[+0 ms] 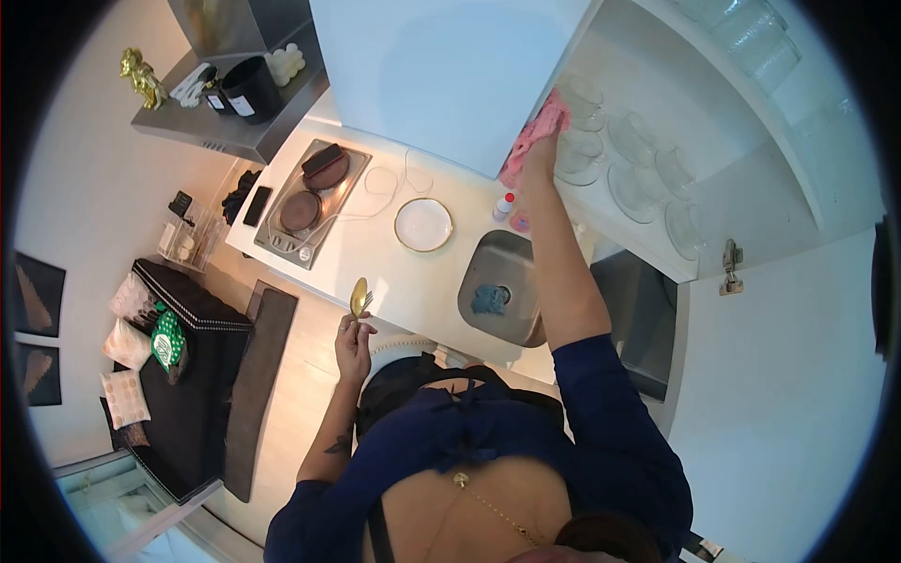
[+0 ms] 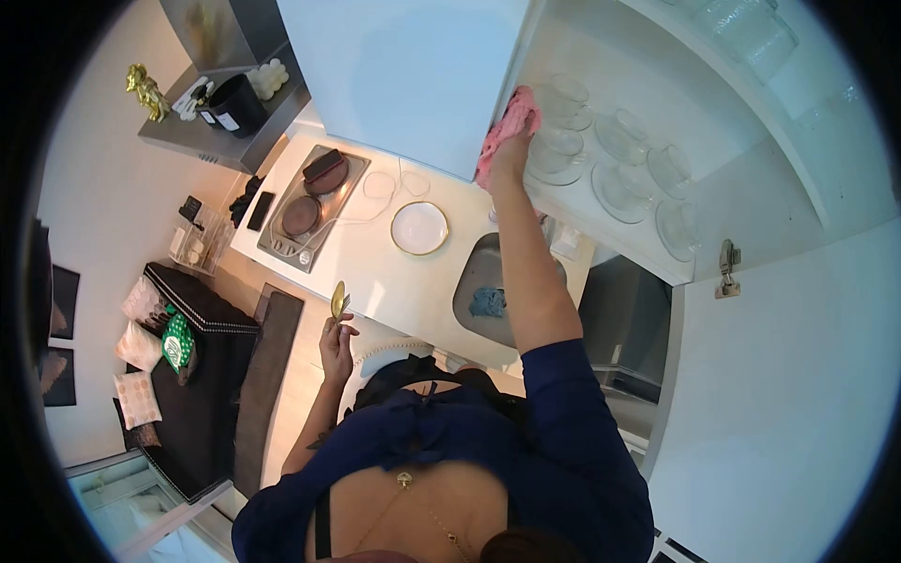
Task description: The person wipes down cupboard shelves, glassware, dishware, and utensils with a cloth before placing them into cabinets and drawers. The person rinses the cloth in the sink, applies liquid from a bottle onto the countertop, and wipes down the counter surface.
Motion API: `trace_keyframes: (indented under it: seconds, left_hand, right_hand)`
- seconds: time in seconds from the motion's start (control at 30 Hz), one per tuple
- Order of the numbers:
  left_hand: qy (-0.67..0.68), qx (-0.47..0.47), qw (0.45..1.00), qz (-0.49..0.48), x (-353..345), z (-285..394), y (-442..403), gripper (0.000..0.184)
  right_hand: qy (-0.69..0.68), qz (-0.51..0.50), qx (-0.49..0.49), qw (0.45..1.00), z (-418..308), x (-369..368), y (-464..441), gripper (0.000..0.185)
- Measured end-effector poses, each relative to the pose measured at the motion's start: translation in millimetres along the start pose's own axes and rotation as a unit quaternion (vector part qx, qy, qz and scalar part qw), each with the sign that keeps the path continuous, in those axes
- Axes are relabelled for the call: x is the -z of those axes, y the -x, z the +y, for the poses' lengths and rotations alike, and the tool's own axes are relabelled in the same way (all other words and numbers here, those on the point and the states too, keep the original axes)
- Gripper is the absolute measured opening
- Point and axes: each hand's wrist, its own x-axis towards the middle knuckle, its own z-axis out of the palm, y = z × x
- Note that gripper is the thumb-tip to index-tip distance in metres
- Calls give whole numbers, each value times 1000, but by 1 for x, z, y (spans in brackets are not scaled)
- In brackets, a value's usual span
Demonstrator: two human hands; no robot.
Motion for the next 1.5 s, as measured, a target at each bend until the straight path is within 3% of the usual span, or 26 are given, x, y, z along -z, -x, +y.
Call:
trace_keyframes:
  seconds: [0.07, 0.1, 0.23, 0.3, 0.37, 0.5, 0.57, 0.6, 0.63, 0.67, 0.7, 0.77, 0.8, 0.87, 0.9, 1.1, 1.2, 1.23, 1.3, 1.37, 1.43, 1.5]
  left_hand:
    - [15, 15, 1000, 3, 0, 0, 0, 28]
    - [-12, -14, 1000, -1, 1, 4, -3, 29]
    - [5, 10, 1000, -17, -1, 11, -16, 26]
    - [20, 2, 1000, -15, -4, 11, -21, 27]
    - [35, -6, 999, -15, -5, 9, -23, 27]
    - [41, 21, 999, -19, 1, 7, -21, 27]
    - [34, 18, 999, -20, 3, 6, -22, 28]
    - [34, 26, 999, -22, 5, 3, -19, 28]
    - [33, 33, 999, -24, 5, 2, -19, 29]
    - [32, 31, 999, -24, 5, 1, -18, 29]
    - [38, 23, 999, -23, 4, 1, -16, 29]
    - [43, 15, 999, -22, 3, -1, -14, 30]
    - [42, 3, 999, -23, 2, -3, -12, 30]
    - [43, -10, 999, -22, 1, -4, -10, 30]
    - [46, 5, 999, -21, 2, -3, -7, 30]
    - [68, 40, 997, -1, 9, -14, 2, 27]
    - [75, 48, 996, 10, 12, -15, 6, 26]
    - [69, 48, 996, 10, 12, -14, 6, 25]
    - [67, 43, 997, 8, 10, -16, 1, 25]
    - [107, 58, 993, 9, 4, -20, -1, 25]
    - [79, 47, 996, -16, 2, -18, -9, 26]
    - [53, 13, 998, -43, -3, -10, -19, 27]
  right_hand:
    - [27, -50, 9, 998, -2, 7, -9, 33]
    - [49, -101, 21, 993, -2, 10, -12, 44]
    - [56, -78, -8, 995, 5, 34, 2, 46]
    - [161, -44, -119, 979, 8, 59, 42, 41]
    - [73, -55, -36, 995, 20, 70, 84, 31]
    - [137, -17, -55, 989, 31, 133, 86, 29]
    - [118, -124, -42, 984, 5, 121, 89, 27]
    - [118, -123, -42, 985, 1, 113, 87, 27]
    - [267, -42, 146, 952, -1, 100, 79, 26]
    - [398, 43, 323, 857, -2, 87, 71, 25]
    - [397, 44, 323, 858, -6, 73, 65, 25]
    - [442, 19, 402, 801, -11, 49, 53, 27]
    - [442, 20, 402, 802, -5, 46, 41, 27]
    - [535, 6, 303, 789, 8, 43, 21, 31]
    - [611, -9, 250, 752, 8, 42, 18, 38]
    - [714, -27, 136, 686, 10, 41, -6, 50]
    - [719, -40, 91, 688, 3, 32, -6, 51]
    - [720, -38, 90, 687, 3, 36, 3, 51]
    - [665, -108, 182, 716, 3, 53, 32, 49]
    - [596, -184, 87, 777, 18, 98, 55, 42]
    - [667, -195, 183, 696, 21, 131, 107, 32]
    - [683, -156, 92, 707, 2, 176, 139, 36]
